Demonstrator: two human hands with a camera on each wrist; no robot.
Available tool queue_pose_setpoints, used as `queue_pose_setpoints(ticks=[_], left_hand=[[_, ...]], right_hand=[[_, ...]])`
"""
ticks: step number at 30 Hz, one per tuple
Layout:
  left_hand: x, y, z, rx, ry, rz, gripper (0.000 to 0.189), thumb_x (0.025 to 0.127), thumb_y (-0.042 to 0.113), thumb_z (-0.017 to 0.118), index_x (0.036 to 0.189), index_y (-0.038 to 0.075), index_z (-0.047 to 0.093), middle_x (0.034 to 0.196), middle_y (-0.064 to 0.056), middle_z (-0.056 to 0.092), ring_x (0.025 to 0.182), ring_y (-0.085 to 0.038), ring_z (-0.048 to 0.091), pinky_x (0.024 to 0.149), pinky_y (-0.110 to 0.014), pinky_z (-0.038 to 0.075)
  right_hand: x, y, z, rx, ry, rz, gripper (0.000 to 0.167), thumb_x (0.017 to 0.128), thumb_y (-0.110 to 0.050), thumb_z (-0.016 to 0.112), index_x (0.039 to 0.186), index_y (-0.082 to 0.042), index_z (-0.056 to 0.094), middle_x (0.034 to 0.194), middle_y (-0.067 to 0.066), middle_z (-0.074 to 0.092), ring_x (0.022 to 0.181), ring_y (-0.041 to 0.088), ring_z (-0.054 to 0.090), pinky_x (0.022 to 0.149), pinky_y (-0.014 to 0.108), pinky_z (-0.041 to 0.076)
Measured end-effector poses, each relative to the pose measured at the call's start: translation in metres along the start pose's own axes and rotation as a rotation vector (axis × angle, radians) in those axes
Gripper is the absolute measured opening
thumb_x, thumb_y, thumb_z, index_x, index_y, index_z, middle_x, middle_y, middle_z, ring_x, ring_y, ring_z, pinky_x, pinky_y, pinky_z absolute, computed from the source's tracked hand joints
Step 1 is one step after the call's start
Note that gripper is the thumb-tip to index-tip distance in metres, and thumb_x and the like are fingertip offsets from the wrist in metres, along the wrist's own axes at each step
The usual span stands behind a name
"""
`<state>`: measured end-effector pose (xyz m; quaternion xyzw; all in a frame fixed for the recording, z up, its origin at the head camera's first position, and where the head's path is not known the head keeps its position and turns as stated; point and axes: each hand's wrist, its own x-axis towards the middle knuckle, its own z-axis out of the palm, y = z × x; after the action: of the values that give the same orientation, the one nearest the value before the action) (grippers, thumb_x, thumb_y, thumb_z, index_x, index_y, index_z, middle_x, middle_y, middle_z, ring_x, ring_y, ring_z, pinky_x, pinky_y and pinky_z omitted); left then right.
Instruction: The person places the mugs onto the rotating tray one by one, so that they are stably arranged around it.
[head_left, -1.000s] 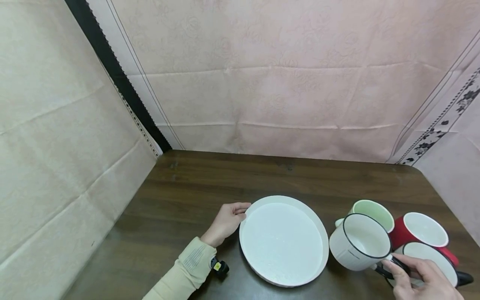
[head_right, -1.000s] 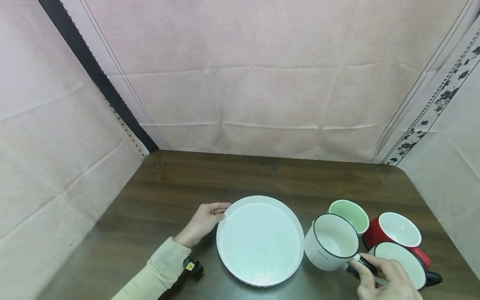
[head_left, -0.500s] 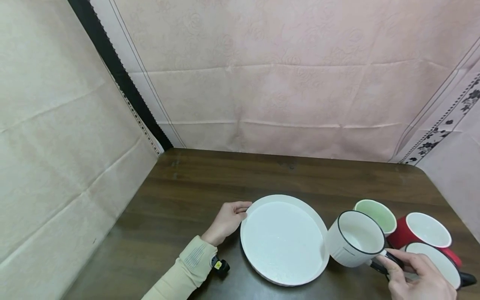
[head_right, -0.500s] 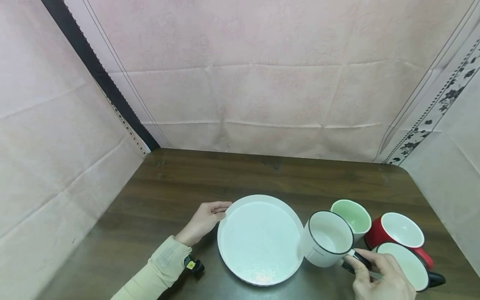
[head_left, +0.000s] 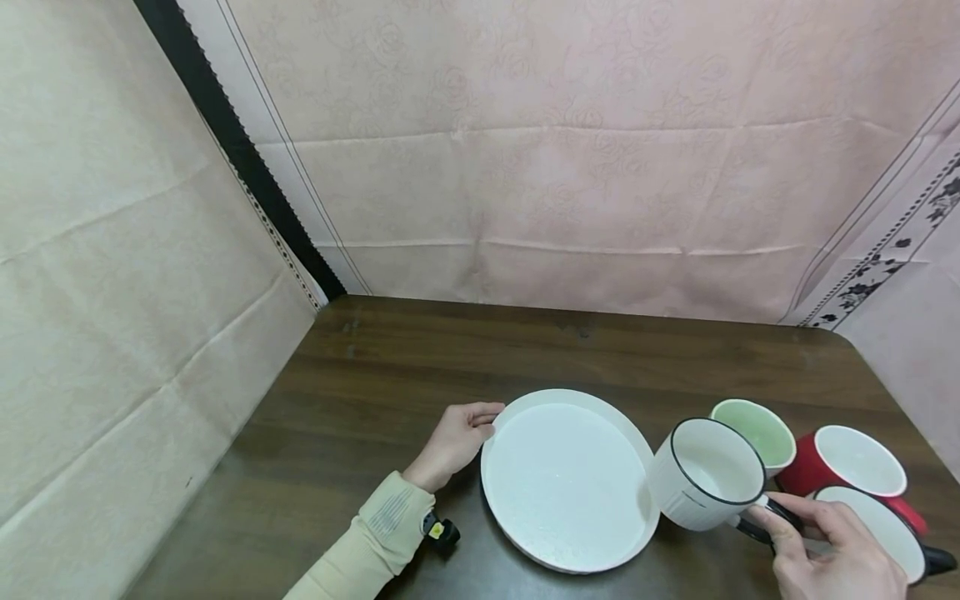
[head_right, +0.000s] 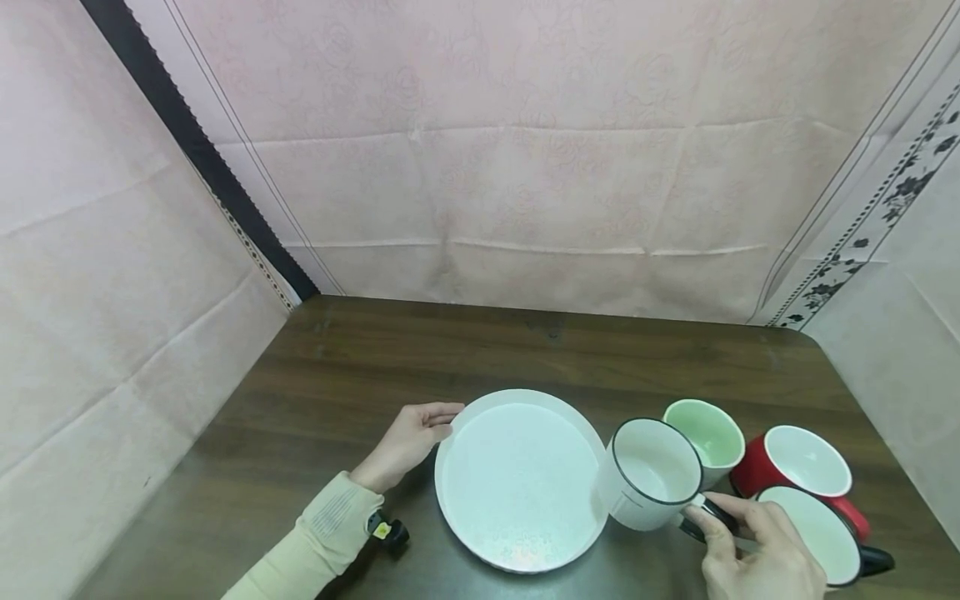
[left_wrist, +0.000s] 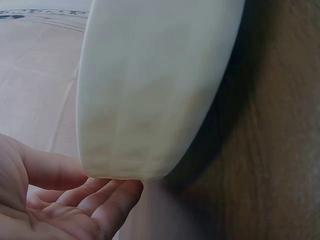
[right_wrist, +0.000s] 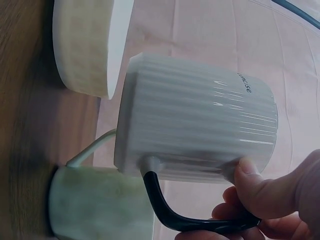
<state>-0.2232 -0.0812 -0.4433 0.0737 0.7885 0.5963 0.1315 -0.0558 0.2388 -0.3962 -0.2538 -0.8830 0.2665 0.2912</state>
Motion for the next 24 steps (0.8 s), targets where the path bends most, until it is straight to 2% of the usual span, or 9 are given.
queue_pose_setpoints(ticks=[3,4,7,10,19,21,24], left_hand=[[0.0009,-0.001,-0.0001,-0.007,-0.003,0.012,0.032,0.097,-0.002,0.049,0.128,-0.002,0.06,0.121,-0.018,0.064,0.11,-0.026,0.063,0.088,-0.036,0.053],[0.0011,-0.0014,0.0,-0.008,-0.003,0.013,0.032,0.097,-0.002,0.049,0.128,-0.002,0.06,0.121,-0.018,0.064,0.11,-0.026,0.063,0.088,-0.035,0.054],[0.0006,-0.0019,0.0,-0.005,0.0,0.011,0.032,0.097,-0.002,0.05,0.128,-0.002,0.061,0.121,-0.017,0.064,0.11,-0.025,0.063,0.088,-0.035,0.054],[0.0002,-0.0025,0.0,-0.006,0.003,0.009,0.032,0.097,-0.002,0.05,0.128,-0.002,0.061,0.121,-0.017,0.064,0.11,-0.026,0.062,0.088,-0.036,0.053],[-0.0004,-0.0023,0.0002,-0.012,0.002,0.016,0.032,0.097,-0.001,0.05,0.128,-0.002,0.061,0.121,-0.017,0.064,0.111,-0.026,0.062,0.088,-0.037,0.053],[-0.0003,-0.0024,0.0003,-0.012,0.002,0.017,0.032,0.097,-0.001,0.05,0.128,-0.001,0.061,0.121,-0.017,0.064,0.111,-0.026,0.062,0.089,-0.036,0.053],[-0.0002,-0.0027,0.0004,-0.009,0.003,0.017,0.032,0.097,-0.001,0.05,0.128,-0.001,0.061,0.121,-0.017,0.064,0.111,-0.026,0.062,0.089,-0.036,0.053]], right_hand=[[0.002,-0.0018,-0.0003,-0.011,-0.039,0.028,0.028,0.073,-0.008,0.086,0.096,0.0,0.071,0.084,0.015,0.063,0.064,0.01,0.051,0.046,0.007,0.032],[0.0021,-0.0021,0.0,-0.01,-0.039,0.027,0.029,0.072,-0.009,0.086,0.096,0.0,0.072,0.084,0.014,0.063,0.064,0.009,0.052,0.047,0.006,0.032],[0.0017,-0.0018,0.0011,0.011,-0.013,-0.012,0.029,0.069,-0.008,0.088,0.093,-0.001,0.072,0.083,0.014,0.064,0.064,-0.004,0.051,0.049,0.004,0.032],[0.0017,-0.0008,0.0031,0.025,0.014,-0.05,0.029,0.065,-0.007,0.09,0.09,-0.003,0.074,0.081,0.013,0.065,0.059,-0.023,0.032,0.051,0.002,0.032],[0.002,-0.0013,0.0055,0.078,0.058,-0.106,0.027,0.063,-0.003,0.09,0.086,-0.005,0.075,0.079,0.007,0.066,0.064,-0.029,0.035,0.055,0.0,0.034],[0.0024,-0.0021,0.0056,0.068,0.031,-0.084,0.027,0.064,-0.005,0.089,0.087,-0.005,0.075,0.082,0.009,0.067,0.064,-0.026,0.036,0.056,-0.001,0.033],[0.0036,-0.004,0.0063,0.04,-0.042,-0.032,0.028,0.069,-0.007,0.088,0.092,-0.002,0.073,0.089,0.014,0.068,0.071,-0.004,0.055,0.055,-0.003,0.031]])
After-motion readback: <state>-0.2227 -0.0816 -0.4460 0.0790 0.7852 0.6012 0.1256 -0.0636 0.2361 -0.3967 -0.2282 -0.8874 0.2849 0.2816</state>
